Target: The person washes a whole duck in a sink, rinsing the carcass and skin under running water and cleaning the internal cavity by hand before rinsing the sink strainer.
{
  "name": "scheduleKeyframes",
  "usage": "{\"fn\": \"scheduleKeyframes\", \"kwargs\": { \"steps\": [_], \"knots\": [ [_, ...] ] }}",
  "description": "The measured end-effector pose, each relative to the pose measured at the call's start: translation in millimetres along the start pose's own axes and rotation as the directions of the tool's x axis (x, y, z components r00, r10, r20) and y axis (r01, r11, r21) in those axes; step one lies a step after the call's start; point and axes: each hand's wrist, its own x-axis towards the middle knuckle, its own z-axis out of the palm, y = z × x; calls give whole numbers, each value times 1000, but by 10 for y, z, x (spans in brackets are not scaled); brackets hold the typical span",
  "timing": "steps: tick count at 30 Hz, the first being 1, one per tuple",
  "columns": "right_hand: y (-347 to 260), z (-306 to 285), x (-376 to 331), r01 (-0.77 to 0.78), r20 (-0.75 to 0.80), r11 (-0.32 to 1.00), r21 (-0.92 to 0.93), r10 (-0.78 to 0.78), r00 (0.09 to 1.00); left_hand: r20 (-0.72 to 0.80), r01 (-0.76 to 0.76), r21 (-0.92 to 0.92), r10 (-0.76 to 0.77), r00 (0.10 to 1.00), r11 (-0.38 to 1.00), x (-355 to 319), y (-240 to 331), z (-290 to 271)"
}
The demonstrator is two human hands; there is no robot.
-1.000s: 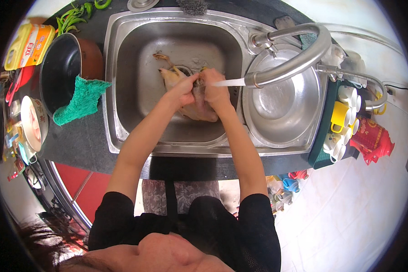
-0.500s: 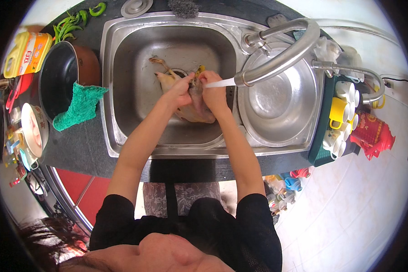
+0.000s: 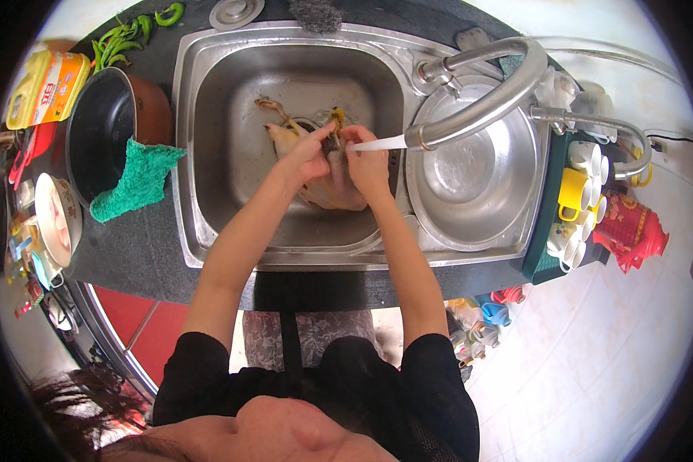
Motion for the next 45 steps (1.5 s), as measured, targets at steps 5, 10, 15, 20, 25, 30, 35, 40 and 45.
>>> {"fn": "scheduleKeyframes", "kwargs": {
  "steps": [5, 10, 15, 20, 25, 30, 35, 40, 45],
  "knots": [
    [-265, -86, -136, 234, 16, 947, -220, -237, 971, -69, 8, 13, -7, 998, 1000, -13, -53, 109],
    [-338, -136, -175, 212, 128, 936, -279, -183, 975, -29, 108, 53, -106, 994, 993, -70, -43, 139],
    [-217, -114, -26, 250, 79, 931, -267, -238, 968, -100, -22, 87, 31, 994, 996, 34, -179, 34],
    [12, -105, 76, 33, 5, 997, -76, -32, 999, -79, 3, 38, 0, 997, 999, 54, -106, 69],
    [-251, -137, -120, 24, 61, 998, 66, -28, 998, -133, -39, 77, 49, 990, 996, -12, -53, 131],
    [-152, -164, -17, 170, 107, 968, -183, -152, 983, -4, 56, 179, -56, 998, 982, -87, -96, 227],
    [-40, -125, 153, 137, 61, 989, -58, -133, 989, -59, -130, 158, 141, 988, 979, 6, -160, 73],
    [181, -81, 198, -164, 45, 950, 267, 158, 986, 19, -221, 152, 221, 975, 963, 102, -202, -94],
    [192, -35, 71, -238, 85, 870, 432, 224, 971, -44, -320, 207, 335, 941, 925, 186, -323, -171]
  ]
}}
